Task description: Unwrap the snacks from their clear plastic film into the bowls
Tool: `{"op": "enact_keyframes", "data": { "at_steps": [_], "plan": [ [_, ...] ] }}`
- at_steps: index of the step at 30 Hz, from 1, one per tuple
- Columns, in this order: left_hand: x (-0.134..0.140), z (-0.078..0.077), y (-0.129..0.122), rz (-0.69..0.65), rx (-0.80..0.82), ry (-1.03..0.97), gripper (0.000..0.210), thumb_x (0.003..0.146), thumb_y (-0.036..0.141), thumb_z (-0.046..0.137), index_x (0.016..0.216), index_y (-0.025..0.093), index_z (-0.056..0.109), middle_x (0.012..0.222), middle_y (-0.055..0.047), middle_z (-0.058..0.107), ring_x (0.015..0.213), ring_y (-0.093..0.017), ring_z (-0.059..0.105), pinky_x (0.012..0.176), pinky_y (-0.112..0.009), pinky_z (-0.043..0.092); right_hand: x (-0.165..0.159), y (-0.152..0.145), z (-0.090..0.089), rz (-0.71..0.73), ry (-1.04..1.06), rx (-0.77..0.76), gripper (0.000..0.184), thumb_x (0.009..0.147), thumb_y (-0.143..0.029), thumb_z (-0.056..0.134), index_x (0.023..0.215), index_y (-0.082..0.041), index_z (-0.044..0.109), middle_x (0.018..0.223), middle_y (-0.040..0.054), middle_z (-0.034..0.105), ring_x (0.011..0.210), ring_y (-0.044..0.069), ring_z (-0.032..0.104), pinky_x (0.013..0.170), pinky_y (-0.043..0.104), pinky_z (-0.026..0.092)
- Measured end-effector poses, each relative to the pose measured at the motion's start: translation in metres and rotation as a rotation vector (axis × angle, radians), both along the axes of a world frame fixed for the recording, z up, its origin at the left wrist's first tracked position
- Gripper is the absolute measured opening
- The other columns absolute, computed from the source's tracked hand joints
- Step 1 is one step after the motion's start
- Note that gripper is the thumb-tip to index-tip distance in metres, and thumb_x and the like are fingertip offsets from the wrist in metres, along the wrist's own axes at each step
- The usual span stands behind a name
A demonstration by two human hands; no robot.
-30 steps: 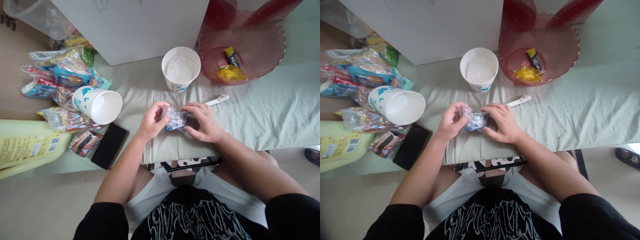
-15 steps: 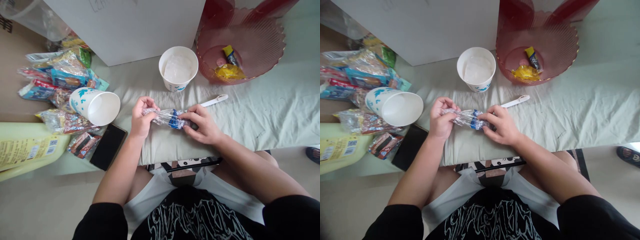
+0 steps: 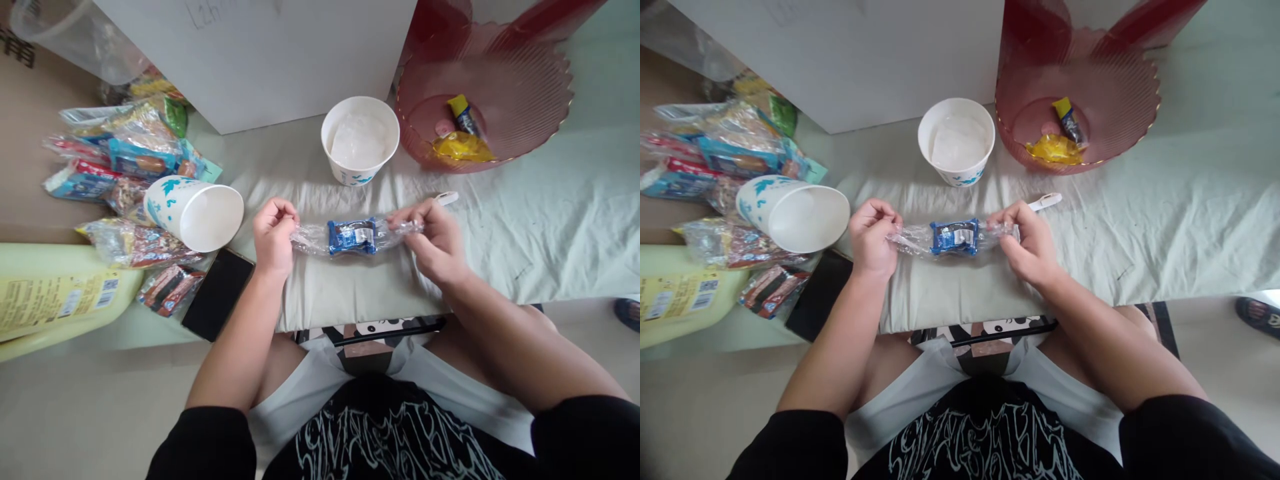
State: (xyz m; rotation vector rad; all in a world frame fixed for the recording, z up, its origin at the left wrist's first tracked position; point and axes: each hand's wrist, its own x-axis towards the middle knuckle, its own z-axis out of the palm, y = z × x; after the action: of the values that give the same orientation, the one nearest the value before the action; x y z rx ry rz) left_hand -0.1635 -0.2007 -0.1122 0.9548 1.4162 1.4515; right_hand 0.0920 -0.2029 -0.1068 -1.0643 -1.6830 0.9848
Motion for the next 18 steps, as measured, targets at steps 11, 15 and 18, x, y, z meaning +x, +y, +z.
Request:
{"op": "enact_keyframes", "data": {
  "at_steps": [11, 15, 18],
  "plan": [
    [0.000, 0.008, -0.011, -0.585, 0.216, 0.679, 0.009, 0.074, 0.022, 0.058, 0.081, 0.022, 0.064, 0.062, 0.003, 0.048, 0.055, -0.013, 0.043, 0.056, -0.030, 0.037, 0.018, 0.010, 0.003, 0.162, -0.447, 0.276, 0.021, 0.089, -0.044, 0.062, 0.093, -0.024, 0.069, 0.069, 0.0002, 0.061, 0.068, 0.020, 0.054, 0.071, 0.038, 0.041],
    [-0.002, 0.006, -0.011, -0.603, 0.248, 0.751, 0.022, 0.081, 0.043, 0.072, 0.083, 0.021, 0.071, 0.074, 0.000, 0.062, 0.062, -0.014, 0.053, 0.060, -0.029, 0.044, 0.024, 0.017, -0.001, 0.232, -0.504, 0.318, 0.025, 0.091, -0.050, 0.066, 0.092, -0.026, 0.074, 0.072, 0.0011, 0.064, 0.068, 0.019, 0.053, 0.071, 0.037, 0.039],
    [-0.004, 0.002, -0.010, -0.587, 0.257, 0.728, 0.019, 0.086, 0.038, 0.072, 0.079, 0.020, 0.075, 0.071, 0.000, 0.061, 0.059, -0.012, 0.055, 0.055, -0.026, 0.041, 0.025, 0.020, 0.000, 0.241, -0.493, 0.303, 0.021, 0.093, -0.042, 0.065, 0.084, -0.026, 0.075, 0.067, 0.0007, 0.061, 0.065, 0.017, 0.051, 0.069, 0.036, 0.040]
  ]
}}
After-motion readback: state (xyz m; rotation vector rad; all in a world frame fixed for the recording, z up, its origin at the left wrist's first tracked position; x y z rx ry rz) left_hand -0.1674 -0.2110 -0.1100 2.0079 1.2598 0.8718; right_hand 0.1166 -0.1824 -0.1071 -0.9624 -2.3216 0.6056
